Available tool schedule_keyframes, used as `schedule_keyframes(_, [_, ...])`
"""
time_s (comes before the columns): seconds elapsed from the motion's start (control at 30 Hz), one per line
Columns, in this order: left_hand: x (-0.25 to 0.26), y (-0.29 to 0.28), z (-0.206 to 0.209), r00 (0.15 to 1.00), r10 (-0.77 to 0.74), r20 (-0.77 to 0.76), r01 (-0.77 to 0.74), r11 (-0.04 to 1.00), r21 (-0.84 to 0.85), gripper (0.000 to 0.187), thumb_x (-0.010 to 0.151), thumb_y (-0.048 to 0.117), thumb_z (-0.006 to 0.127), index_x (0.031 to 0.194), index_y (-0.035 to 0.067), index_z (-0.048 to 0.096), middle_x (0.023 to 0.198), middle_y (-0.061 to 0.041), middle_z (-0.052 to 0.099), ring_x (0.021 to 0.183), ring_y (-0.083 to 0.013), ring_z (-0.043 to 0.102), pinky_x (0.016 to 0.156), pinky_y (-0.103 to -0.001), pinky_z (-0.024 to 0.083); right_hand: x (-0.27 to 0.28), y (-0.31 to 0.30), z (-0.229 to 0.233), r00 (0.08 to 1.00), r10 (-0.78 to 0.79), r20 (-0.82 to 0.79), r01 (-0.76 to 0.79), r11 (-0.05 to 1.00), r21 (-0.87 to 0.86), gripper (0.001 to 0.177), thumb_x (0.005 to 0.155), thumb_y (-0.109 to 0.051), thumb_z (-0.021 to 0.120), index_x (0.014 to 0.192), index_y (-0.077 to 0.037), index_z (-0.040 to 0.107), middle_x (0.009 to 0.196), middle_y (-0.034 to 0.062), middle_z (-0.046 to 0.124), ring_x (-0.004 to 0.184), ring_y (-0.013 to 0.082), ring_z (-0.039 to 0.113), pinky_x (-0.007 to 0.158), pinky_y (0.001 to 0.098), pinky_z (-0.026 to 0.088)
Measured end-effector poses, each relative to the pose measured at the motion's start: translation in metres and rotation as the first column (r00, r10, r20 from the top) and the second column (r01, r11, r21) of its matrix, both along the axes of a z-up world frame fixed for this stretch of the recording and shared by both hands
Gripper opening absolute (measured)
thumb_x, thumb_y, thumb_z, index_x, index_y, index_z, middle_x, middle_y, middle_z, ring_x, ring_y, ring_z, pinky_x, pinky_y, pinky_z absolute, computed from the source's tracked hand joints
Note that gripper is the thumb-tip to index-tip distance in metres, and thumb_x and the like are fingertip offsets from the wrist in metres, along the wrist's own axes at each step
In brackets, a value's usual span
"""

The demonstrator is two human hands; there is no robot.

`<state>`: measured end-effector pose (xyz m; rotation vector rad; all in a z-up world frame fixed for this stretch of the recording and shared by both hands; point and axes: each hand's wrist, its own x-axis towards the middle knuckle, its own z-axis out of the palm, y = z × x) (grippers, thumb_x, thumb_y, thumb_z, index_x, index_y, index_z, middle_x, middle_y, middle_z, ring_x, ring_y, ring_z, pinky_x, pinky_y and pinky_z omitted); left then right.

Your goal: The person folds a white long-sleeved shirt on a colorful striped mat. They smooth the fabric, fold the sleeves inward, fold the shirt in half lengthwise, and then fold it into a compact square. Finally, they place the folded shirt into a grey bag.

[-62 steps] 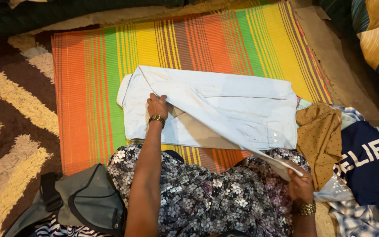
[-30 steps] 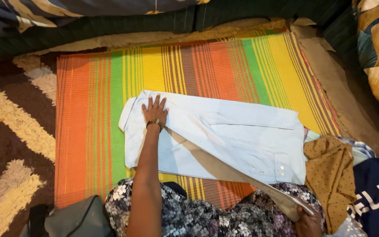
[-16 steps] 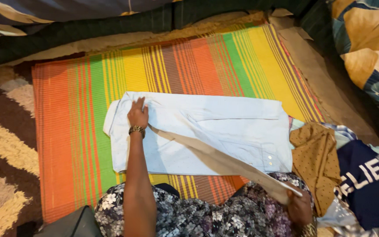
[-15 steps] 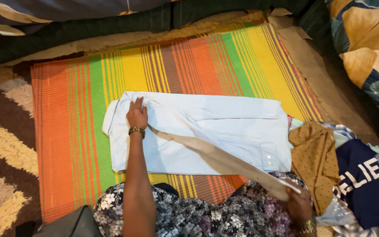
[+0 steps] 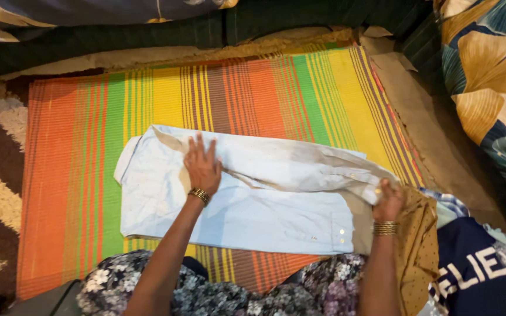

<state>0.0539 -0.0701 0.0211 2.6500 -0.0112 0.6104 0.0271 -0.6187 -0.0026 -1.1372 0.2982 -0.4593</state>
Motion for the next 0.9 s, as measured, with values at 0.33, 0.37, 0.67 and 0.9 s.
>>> schedule_keyframes(0.33, [0.011,-0.072,-0.016,0.979,-0.108,-0.174,0.123,0.989,0.078,0.056,0.092,0.039,0.066,0.145,0.022,0.056,0.167,-0.021,0.019,0.155,-0.045,0.007,0.115,-0.067,0.015,0.035,0.004,-0.041,0.974,-0.151,-0.167,0.029,0.821,-0.57,0.023,0.098,-0.013,0.074,0.115,0.003,0.071,0.099,0.0038,0.07,0.085,0.0118,0.061,0.077,0.0274,0.047])
schedule_keyframes(0.37, [0.01,-0.074,-0.019,0.98,-0.083,-0.179,0.096,0.993,0.066,0.058,0.091,0.039,0.066,0.145,0.021,0.055,0.166,-0.023,0.018,0.154,-0.0465,0.006,0.114,-0.067,0.016,0.034,0.003,-0.033,0.969,-0.184,-0.166,0.017,0.717,-0.697,0.029,0.094,-0.011,0.076,0.118,0.004,0.07,0.102,0.0054,0.071,0.088,0.0134,0.064,0.08,0.0281,0.049])
schedule_keyframes(0.67, [-0.039,-0.099,-0.024,0.999,0.004,0.042,-0.004,1.0,-0.003,0.048,0.08,0.036,0.079,0.111,0.004,0.062,0.12,-0.024,0.052,0.114,-0.0417,0.047,0.091,-0.057,0.038,0.035,0.002,-0.022,0.964,-0.24,-0.109,0.056,0.592,-0.804,0.069,0.076,0.006,0.082,0.141,0.008,0.056,0.125,0.0196,0.065,0.102,0.0228,0.065,0.081,0.0347,0.054])
schedule_keyframes(0.9, [-0.043,-0.127,-0.028,0.984,-0.117,-0.131,0.123,0.992,0.035,0.024,0.082,0.023,0.076,0.102,0.012,0.069,0.111,-0.013,0.056,0.105,-0.0335,0.05,0.086,-0.048,0.043,0.033,0.001,-0.008,0.999,0.031,-0.041,-0.037,0.985,-0.166,0.044,0.096,0.011,0.067,0.14,0.008,0.062,0.126,0.0136,0.069,0.094,0.0148,0.066,0.077,0.0283,0.055])
